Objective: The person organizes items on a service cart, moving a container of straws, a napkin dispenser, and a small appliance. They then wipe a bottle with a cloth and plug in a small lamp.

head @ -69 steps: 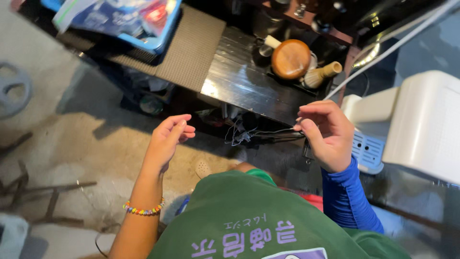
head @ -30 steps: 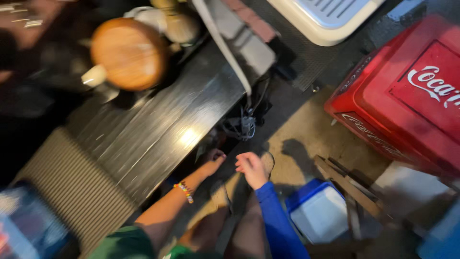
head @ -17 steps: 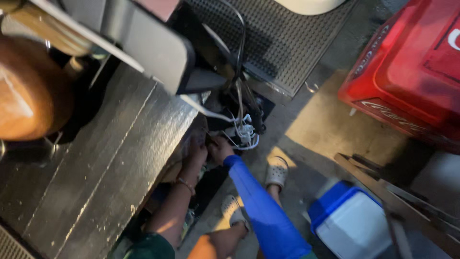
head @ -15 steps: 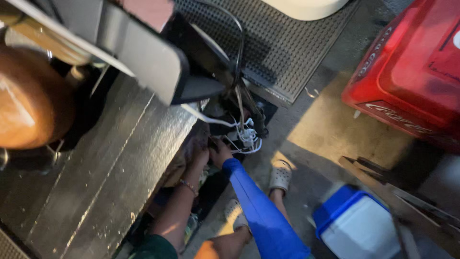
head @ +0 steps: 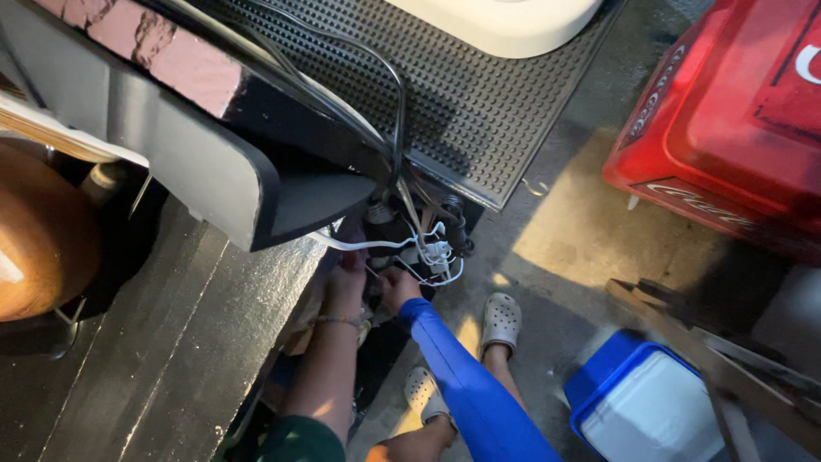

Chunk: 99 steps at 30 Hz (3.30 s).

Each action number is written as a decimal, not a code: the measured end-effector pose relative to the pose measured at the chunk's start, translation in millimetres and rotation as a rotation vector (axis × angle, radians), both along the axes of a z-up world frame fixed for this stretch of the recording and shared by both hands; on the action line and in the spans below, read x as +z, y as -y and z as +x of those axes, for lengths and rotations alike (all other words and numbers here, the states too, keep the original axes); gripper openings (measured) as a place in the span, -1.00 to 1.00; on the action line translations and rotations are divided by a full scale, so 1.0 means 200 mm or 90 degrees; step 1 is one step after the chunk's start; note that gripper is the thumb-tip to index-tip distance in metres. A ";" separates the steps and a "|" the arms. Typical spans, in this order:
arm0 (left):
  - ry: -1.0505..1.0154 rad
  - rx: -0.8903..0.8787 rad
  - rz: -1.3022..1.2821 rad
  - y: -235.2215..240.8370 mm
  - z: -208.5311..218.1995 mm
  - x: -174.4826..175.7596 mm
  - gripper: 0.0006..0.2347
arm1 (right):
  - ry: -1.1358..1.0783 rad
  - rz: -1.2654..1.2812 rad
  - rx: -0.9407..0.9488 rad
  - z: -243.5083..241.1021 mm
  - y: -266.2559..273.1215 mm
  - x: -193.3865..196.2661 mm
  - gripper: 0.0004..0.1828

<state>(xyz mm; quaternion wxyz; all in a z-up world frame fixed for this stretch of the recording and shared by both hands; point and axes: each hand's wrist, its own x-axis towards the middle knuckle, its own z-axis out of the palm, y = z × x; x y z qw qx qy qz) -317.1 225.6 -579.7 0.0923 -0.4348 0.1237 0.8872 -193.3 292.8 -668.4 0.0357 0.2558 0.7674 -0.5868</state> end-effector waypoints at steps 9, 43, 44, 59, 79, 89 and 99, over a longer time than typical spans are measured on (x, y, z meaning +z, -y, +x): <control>-0.031 0.068 0.164 0.22 -0.05 -0.21 -0.64 | -0.007 0.002 -0.069 0.20 -0.18 0.48 -0.82; 0.197 -0.834 -0.197 0.28 1.13 0.96 -0.29 | -0.178 -0.168 0.235 0.99 -0.37 1.93 -0.91; 0.276 -0.847 -0.179 0.27 1.19 1.05 -0.26 | -0.191 -0.158 0.256 1.00 -0.37 1.99 -0.92; -0.594 -1.181 -0.655 0.35 1.49 1.61 -0.64 | -0.075 -0.255 0.500 1.10 -0.29 2.73 -0.87; -1.076 -0.815 -0.641 0.62 1.77 2.82 -0.81 | -0.113 -0.166 0.211 1.56 -0.29 3.45 -0.79; -1.079 -0.616 -0.752 0.60 1.92 2.91 -0.75 | -0.151 -0.137 0.244 1.74 -0.23 3.66 -0.84; -1.085 -0.686 -0.826 0.55 1.93 2.72 -0.89 | -0.161 -0.065 0.117 1.76 -0.24 3.46 -0.72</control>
